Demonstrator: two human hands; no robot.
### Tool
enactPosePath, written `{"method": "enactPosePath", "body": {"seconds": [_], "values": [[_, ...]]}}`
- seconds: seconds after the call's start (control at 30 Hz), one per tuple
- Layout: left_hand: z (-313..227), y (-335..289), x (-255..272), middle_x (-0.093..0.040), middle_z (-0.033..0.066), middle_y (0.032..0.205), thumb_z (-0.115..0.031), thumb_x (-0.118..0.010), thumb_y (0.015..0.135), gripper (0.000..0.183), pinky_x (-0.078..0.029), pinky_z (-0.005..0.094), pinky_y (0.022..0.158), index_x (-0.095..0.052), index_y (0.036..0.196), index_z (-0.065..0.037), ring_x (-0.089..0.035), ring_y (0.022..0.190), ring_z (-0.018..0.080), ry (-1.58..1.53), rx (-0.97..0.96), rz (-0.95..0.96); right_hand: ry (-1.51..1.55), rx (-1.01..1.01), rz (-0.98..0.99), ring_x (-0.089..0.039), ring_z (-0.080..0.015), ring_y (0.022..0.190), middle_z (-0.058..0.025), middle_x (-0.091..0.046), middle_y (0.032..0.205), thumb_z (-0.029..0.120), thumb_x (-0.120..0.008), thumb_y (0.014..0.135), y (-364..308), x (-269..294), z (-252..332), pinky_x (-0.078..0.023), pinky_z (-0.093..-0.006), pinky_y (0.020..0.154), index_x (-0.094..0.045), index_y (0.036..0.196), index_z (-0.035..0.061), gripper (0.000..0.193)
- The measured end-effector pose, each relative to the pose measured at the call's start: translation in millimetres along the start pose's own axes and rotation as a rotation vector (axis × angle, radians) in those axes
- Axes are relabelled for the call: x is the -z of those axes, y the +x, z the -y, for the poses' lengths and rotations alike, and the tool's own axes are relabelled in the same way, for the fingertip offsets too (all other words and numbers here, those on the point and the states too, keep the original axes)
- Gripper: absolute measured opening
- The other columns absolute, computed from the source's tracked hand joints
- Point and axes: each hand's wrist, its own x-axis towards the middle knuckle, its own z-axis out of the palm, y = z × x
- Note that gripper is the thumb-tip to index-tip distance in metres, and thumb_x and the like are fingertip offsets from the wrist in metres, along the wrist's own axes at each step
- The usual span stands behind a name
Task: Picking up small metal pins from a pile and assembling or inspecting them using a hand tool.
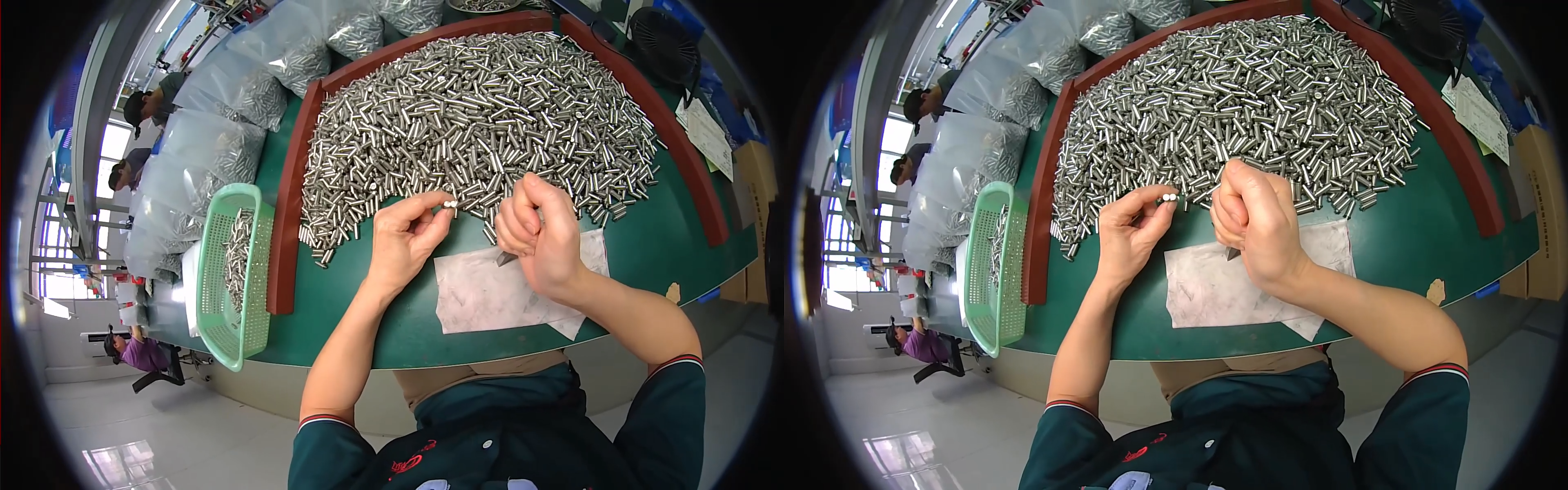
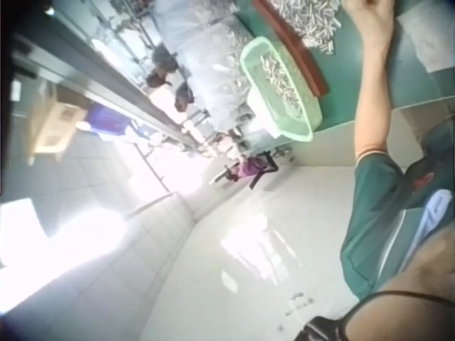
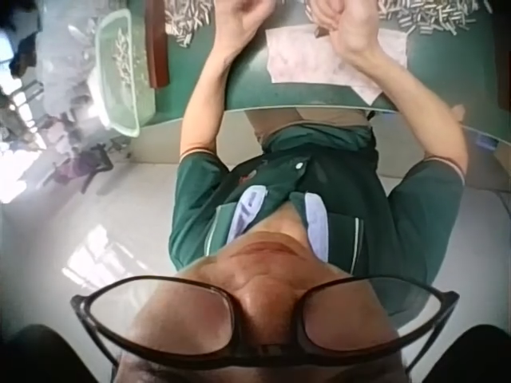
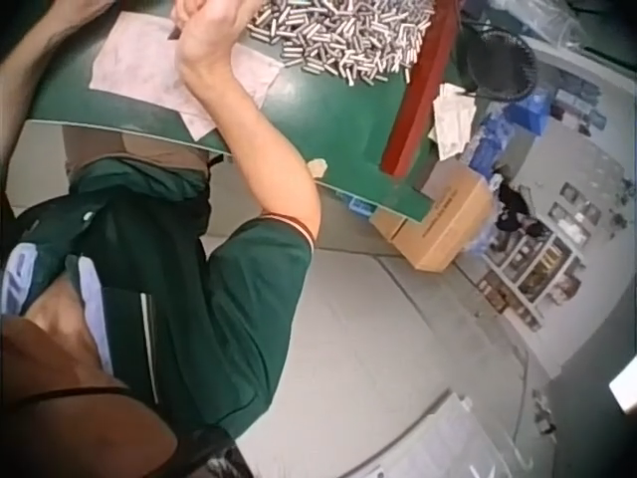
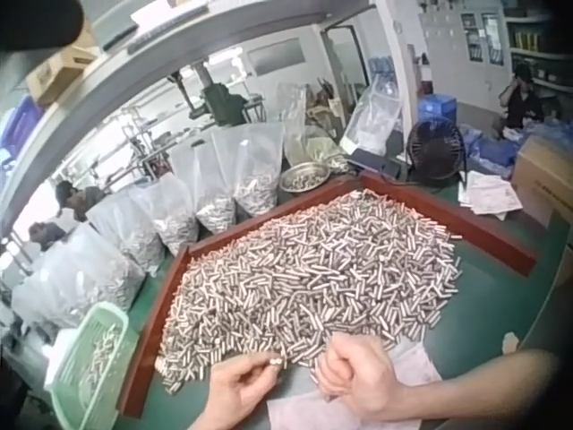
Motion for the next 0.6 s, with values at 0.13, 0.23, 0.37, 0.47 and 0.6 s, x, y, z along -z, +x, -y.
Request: {"method": "enactPosePath", "body": {"seconds": [0.13,0.23,0.37,0.47,0.6], "values": [[-4,0,-1,-0.041,-0.0047,0.053,-0.002,-0.061,0.073,0.013,-0.028,0.0183,0.042,-0.063,0.086,-0.003,-0.033,0.047,0.0023,-0.018,-0.004,0.006,-0.002,0.000,-0.003,-0.019,-0.0070,0.037,0.0015,-0.026,0.042,0.023,-0.033,0.089,0,1,1,-0.017,-0.0228,0.036,-0.027,0.051,0.0099,0.040],[-4,-2,0,-0.041,-0.0053,0.054,-0.002,-0.061,0.073,0.012,-0.027,0.0178,0.043,-0.063,0.085,-0.003,-0.033,0.048,0.0022,-0.027,0.001,0.010,0.001,0.004,-0.009,-0.019,-0.0069,0.037,0.0015,-0.026,0.042,0.023,-0.033,0.089,0,-1,0,-0.016,-0.0228,0.036,-0.027,0.051,0.0100,0.040],[-2,-1,-1,-0.041,-0.0061,0.056,-0.005,-0.059,0.076,0.010,-0.026,0.0166,0.044,-0.061,0.085,-0.001,-0.033,0.049,0.0015,-0.222,0.099,0.026,-0.003,0.007,0.000,-0.019,-0.0069,0.037,0.0015,-0.026,0.042,0.023,-0.033,0.089,0,-1,0,-0.016,-0.0227,0.036,-0.027,0.052,0.0099,0.040],[-8,0,6,-0.046,-0.0007,0.061,-0.010,-0.051,0.083,0.011,-0.024,0.0171,0.043,-0.054,0.086,0.001,-0.028,0.046,0.0030,-0.754,0.424,0.185,-0.019,0.013,0.009,-0.019,-0.0070,0.037,0.0016,-0.026,0.042,0.023,-0.033,0.089,1,0,0,-0.016,-0.0227,0.036,-0.027,0.052,0.0099,0.040],[-9,-2,13,-0.053,0.0053,0.066,-0.010,-0.050,0.084,0.014,-0.023,0.0157,0.041,-0.055,0.089,0.002,-0.029,0.045,0.0018,-0.998,0.571,0.250,-0.016,-0.004,0.004,-0.019,-0.0075,0.038,0.0016,-0.026,0.042,0.024,-0.033,0.090,2,0,-1,-0.016,-0.0232,0.037,-0.027,0.052,0.0099,0.041]]}}
